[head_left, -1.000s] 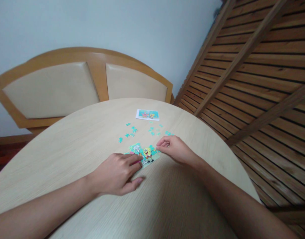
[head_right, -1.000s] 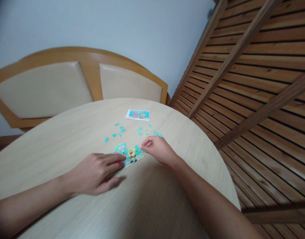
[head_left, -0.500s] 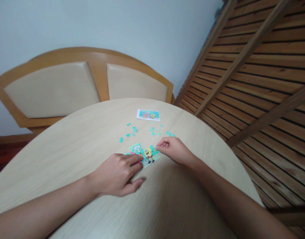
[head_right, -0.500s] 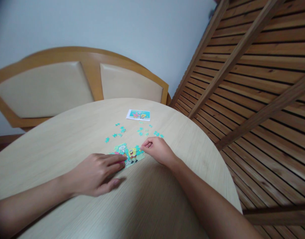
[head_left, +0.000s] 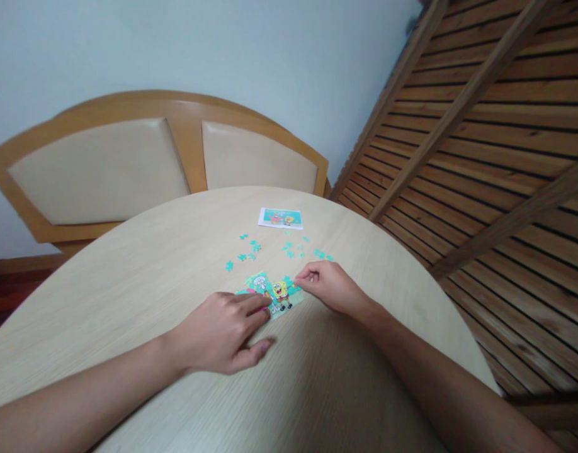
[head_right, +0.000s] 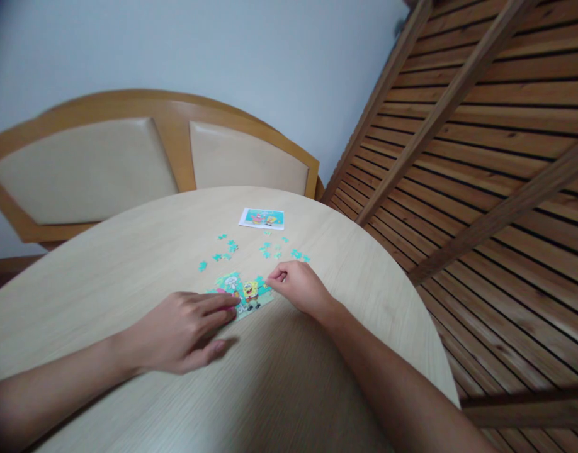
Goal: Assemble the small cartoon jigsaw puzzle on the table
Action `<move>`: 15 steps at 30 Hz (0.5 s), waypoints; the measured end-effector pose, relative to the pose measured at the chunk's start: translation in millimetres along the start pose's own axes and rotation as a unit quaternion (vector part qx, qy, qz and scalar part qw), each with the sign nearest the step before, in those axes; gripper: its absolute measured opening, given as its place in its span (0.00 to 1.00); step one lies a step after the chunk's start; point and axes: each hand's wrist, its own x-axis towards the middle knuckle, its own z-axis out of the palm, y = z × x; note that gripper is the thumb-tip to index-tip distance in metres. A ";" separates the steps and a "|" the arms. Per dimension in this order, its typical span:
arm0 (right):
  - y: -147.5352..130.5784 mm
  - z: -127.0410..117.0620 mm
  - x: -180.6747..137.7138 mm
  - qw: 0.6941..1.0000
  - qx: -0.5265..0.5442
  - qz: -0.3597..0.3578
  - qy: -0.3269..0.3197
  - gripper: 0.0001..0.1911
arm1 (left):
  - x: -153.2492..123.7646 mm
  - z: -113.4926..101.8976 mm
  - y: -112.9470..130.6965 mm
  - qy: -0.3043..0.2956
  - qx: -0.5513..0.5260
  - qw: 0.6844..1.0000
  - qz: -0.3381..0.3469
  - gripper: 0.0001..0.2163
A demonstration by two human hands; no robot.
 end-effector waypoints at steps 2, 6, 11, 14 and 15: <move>-2.5 -1.7 -0.8 1.000 -0.014 -0.004 -0.003 0.07 | -0.4 0.5 -0.1 -0.005 -0.001 1.000 -0.002 0.15; -6.6 -4.7 -1.8 0.997 -0.079 -0.024 -0.009 0.07 | -0.3 1.2 -0.3 -0.011 -0.002 1.000 -0.005 0.15; -10.1 -5.5 -3.7 0.983 -0.174 -0.060 -0.007 0.09 | -0.3 1.1 0.2 -0.011 0.004 1.000 -0.007 0.15; -12.8 -5.3 -5.5 0.977 -0.201 -0.069 -0.007 0.11 | -0.8 1.4 0.3 -0.009 0.002 1.000 -0.007 0.16; -13.6 -5.1 -5.9 0.976 -0.205 -0.071 -0.007 0.11 | -0.8 1.5 0.2 -0.008 0.001 1.000 -0.005 0.15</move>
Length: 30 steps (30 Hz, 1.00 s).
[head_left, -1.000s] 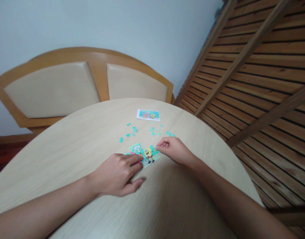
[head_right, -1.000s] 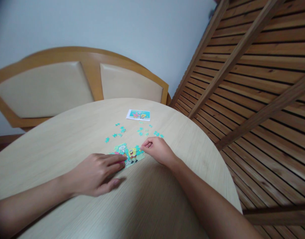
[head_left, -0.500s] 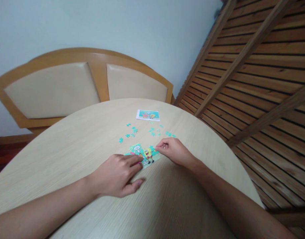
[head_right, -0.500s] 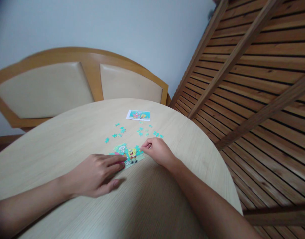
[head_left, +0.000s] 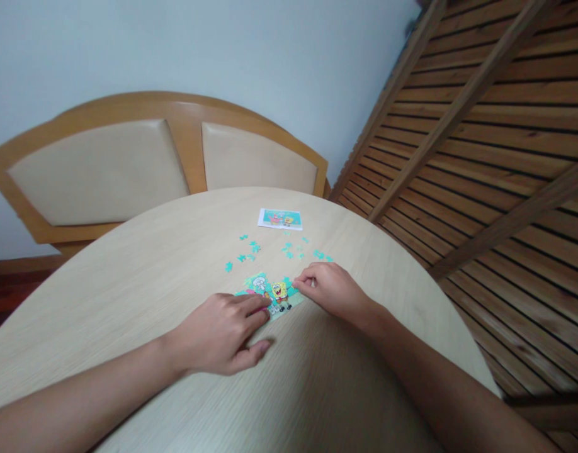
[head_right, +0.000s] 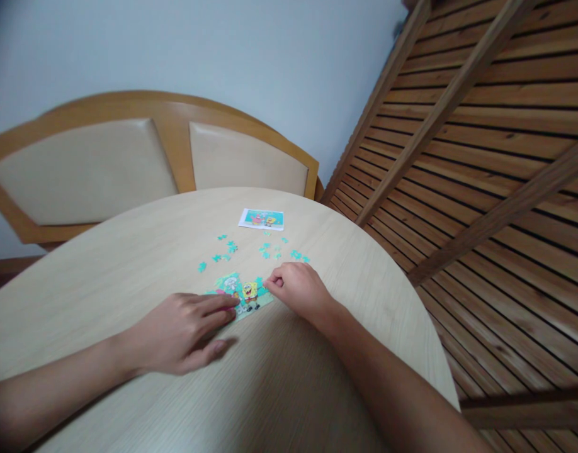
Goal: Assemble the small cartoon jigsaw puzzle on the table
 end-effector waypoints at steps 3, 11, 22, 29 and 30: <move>0.1 0.6 0.5 1.000 -0.001 -0.002 0.007 0.12 | 0.4 0.5 -0.7 0.005 -0.005 1.000 0.003 0.15; 40.1 8.1 8.3 0.988 -0.027 0.082 0.127 0.15 | 1.2 5.1 -6.9 0.028 -0.045 0.998 0.025 0.14; 60.4 11.4 12.8 0.984 -0.045 0.135 0.109 0.20 | 1.2 6.2 -5.8 0.043 -0.097 0.993 0.057 0.16; 67.1 4.7 10.8 0.995 0.008 0.061 0.077 0.22 | 0.4 7.2 -7.4 0.040 -0.097 0.993 0.057 0.16; 68.3 3.0 10.0 0.995 0.010 0.064 0.074 0.23 | 0.3 7.2 -7.4 0.039 -0.097 0.993 0.057 0.16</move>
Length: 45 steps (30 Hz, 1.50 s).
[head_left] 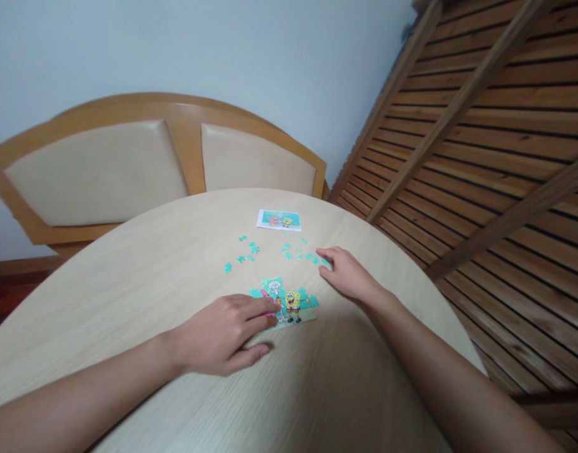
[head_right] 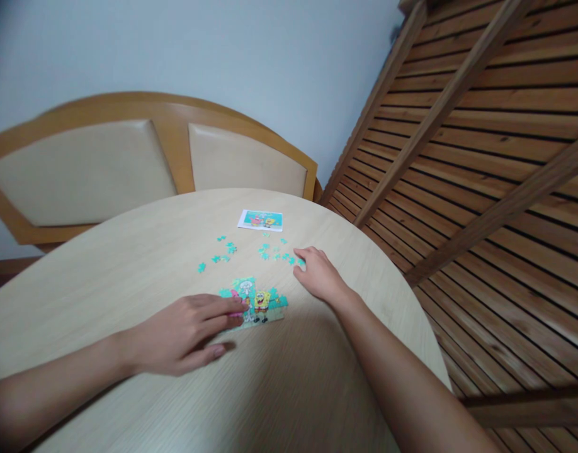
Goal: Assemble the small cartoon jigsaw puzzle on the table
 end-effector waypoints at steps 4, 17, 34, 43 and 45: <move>1.2 -7.9 -1.5 0.999 0.008 0.033 -0.011 0.20 | -0.1 0.3 0.7 -0.004 -0.009 1.000 0.005 0.17; 0.1 -16.7 -4.8 0.998 0.026 0.055 -0.026 0.17 | 0.4 0.2 3.6 -0.027 -0.029 0.999 0.030 0.18; -4.4 -28.4 -8.4 0.987 0.067 0.098 -0.105 0.09 | 1.0 0.4 3.4 -0.021 -0.031 0.999 0.032 0.18; -12.0 -23.9 -11.7 0.986 0.105 0.055 -0.118 0.09 | -0.1 -0.2 3.4 -0.027 -0.029 0.999 0.031 0.17; -12.6 -21.3 -11.1 0.980 0.149 0.053 -0.124 0.09 | -0.2 0.0 3.3 -0.025 -0.025 0.999 0.034 0.17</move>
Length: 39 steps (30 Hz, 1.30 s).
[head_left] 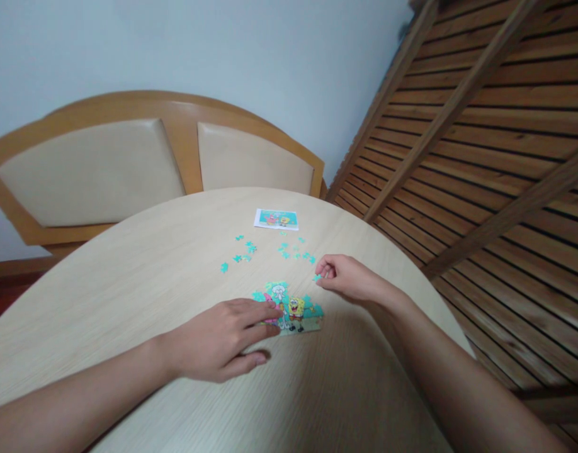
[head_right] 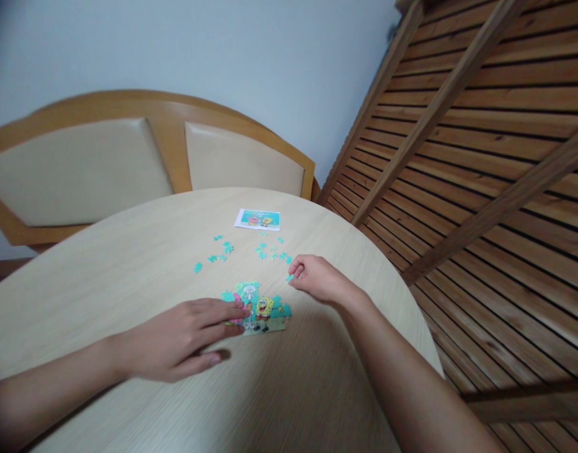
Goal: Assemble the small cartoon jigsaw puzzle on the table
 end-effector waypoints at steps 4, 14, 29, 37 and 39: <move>-5.0 4.9 2.1 0.996 0.091 -0.022 -0.009 0.09 | 0.6 0.1 0.0 0.002 0.002 1.000 -0.002 0.17; -26.4 18.2 -1.9 0.990 0.117 -0.064 -0.046 0.12 | 1.5 -1.6 -0.2 0.001 0.000 1.000 0.000 0.17; -31.1 26.3 -2.9 0.990 0.094 -0.075 -0.075 0.11 | 1.2 -1.3 -1.2 -0.007 0.009 1.000 0.004 0.17; -31.7 27.4 -2.2 0.989 0.087 -0.086 -0.083 0.11 | 0.5 -0.8 -0.9 -0.011 0.005 1.000 0.001 0.17; -31.6 27.7 -2.1 0.989 0.085 -0.087 -0.082 0.11 | 0.7 -0.5 -1.1 -0.010 0.005 1.000 0.003 0.17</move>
